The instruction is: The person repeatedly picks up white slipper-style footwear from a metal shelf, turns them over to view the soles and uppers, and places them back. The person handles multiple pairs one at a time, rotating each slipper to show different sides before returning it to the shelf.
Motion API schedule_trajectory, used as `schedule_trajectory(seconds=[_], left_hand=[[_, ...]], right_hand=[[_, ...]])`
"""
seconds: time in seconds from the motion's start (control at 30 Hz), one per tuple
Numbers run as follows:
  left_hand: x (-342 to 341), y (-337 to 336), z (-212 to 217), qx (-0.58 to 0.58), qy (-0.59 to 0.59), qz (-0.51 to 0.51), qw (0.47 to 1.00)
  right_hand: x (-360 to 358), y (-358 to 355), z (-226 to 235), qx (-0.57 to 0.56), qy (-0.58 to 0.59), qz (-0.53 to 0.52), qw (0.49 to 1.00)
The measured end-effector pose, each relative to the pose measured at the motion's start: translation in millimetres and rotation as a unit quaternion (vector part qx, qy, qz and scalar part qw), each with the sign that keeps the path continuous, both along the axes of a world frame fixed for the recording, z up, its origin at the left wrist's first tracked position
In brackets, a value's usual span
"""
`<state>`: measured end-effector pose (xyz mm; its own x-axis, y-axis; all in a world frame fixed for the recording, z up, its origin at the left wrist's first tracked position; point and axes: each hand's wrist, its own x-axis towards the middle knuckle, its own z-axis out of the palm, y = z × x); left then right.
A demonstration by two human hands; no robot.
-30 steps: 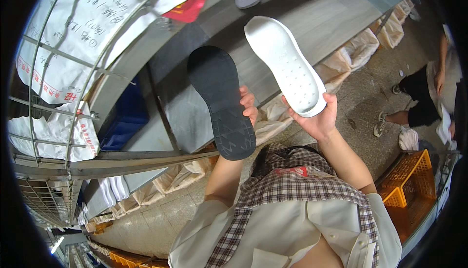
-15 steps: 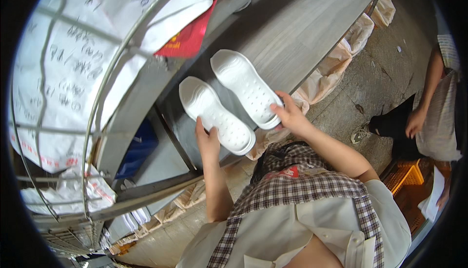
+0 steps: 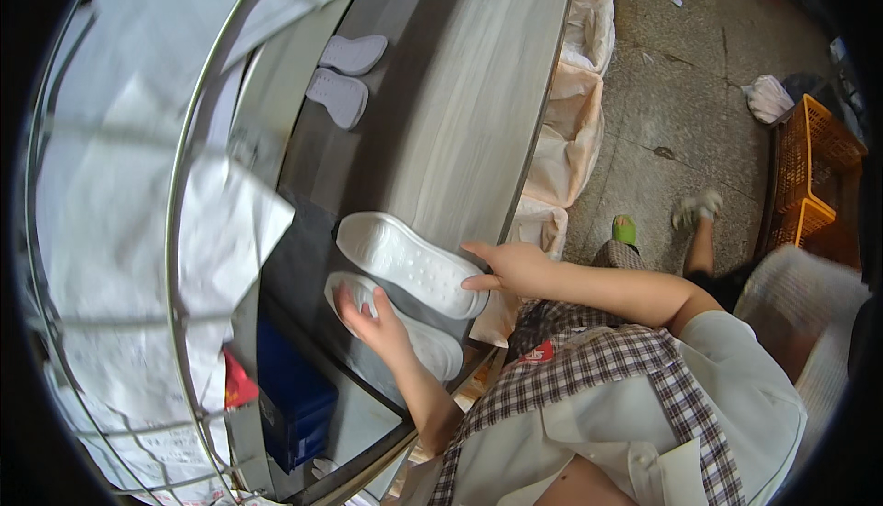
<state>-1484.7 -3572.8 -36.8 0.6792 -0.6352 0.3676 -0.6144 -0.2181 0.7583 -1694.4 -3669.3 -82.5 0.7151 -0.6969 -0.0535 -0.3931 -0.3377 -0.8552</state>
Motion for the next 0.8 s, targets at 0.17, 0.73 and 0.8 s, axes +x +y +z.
schedule_trajectory(seconds=[0.17,0.73,0.8], left_hand=[[4.3,-130.3,18.3,-0.080,0.142,-0.060,0.985],[166.5,-429.4,-61.3,-0.249,0.550,0.118,0.789],[133.9,-459.4,-48.5,-0.209,0.523,0.161,0.810]], right_hand=[[-65.6,-41.5,-22.8,0.106,-0.086,-0.044,0.990],[-357.6,-204.4,-100.7,0.167,0.140,-0.324,0.921],[-358.3,-227.5,-95.7,0.157,0.123,-0.315,0.928]])
